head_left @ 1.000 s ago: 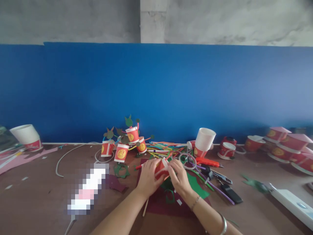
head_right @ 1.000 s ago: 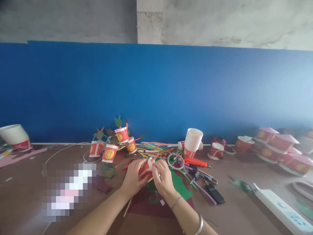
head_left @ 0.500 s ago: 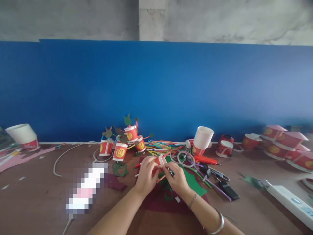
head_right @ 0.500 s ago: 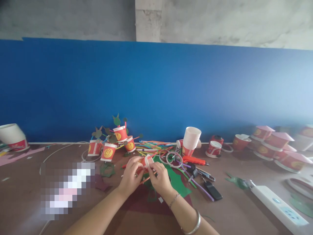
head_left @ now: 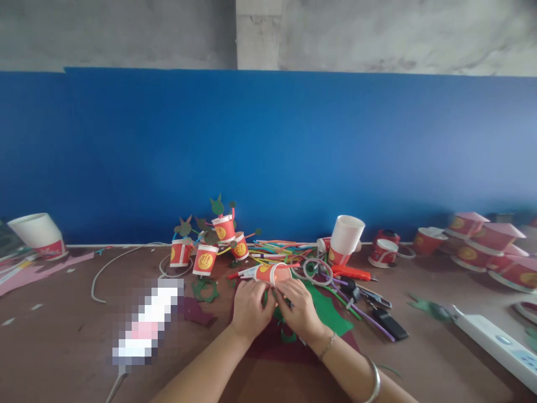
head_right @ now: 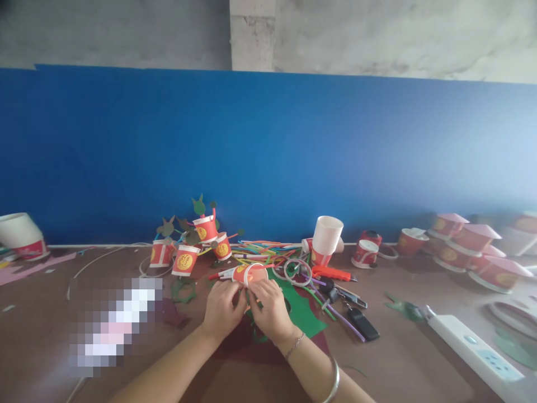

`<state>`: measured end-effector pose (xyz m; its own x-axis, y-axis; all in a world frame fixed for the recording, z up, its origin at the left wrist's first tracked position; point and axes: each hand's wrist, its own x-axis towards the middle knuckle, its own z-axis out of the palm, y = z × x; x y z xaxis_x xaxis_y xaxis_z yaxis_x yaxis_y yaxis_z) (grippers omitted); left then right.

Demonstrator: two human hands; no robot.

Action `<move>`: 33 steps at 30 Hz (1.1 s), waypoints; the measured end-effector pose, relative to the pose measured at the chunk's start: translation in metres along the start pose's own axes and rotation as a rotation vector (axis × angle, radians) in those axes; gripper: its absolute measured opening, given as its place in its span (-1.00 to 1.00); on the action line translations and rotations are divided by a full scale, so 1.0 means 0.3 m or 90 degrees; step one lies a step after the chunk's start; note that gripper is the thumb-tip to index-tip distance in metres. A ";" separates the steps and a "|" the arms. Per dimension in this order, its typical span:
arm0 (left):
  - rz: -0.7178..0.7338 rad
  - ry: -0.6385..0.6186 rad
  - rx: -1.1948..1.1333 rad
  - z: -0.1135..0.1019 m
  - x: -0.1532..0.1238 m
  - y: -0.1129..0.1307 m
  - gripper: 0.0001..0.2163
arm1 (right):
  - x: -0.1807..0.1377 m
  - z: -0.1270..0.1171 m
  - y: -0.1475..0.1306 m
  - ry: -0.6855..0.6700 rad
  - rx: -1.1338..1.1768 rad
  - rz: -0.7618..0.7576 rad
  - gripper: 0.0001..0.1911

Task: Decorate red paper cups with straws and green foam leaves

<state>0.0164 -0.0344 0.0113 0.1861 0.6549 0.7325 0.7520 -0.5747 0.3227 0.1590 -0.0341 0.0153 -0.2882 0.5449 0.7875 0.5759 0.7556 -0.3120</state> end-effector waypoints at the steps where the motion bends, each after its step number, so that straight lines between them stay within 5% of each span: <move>1: -0.001 0.001 0.002 -0.001 0.001 0.001 -0.85 | 0.000 0.000 -0.001 -0.002 -0.001 -0.001 -0.86; 13: -0.148 0.044 -0.058 0.018 -0.002 0.003 -0.79 | -0.003 0.002 -0.020 -0.031 -0.027 -0.026 -0.78; 27: -0.068 0.043 -0.098 -0.006 0.019 -0.004 -0.79 | 0.002 0.021 -0.036 0.049 0.010 0.124 -0.88; 33: -0.075 0.013 -0.099 -0.008 0.013 0.001 -0.81 | 0.001 0.009 -0.018 0.036 0.007 0.078 -0.89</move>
<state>0.0159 -0.0332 0.0158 0.0882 0.7134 0.6952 0.6605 -0.5643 0.4953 0.1538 -0.0370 0.0159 -0.1725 0.6128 0.7712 0.5954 0.6885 -0.4140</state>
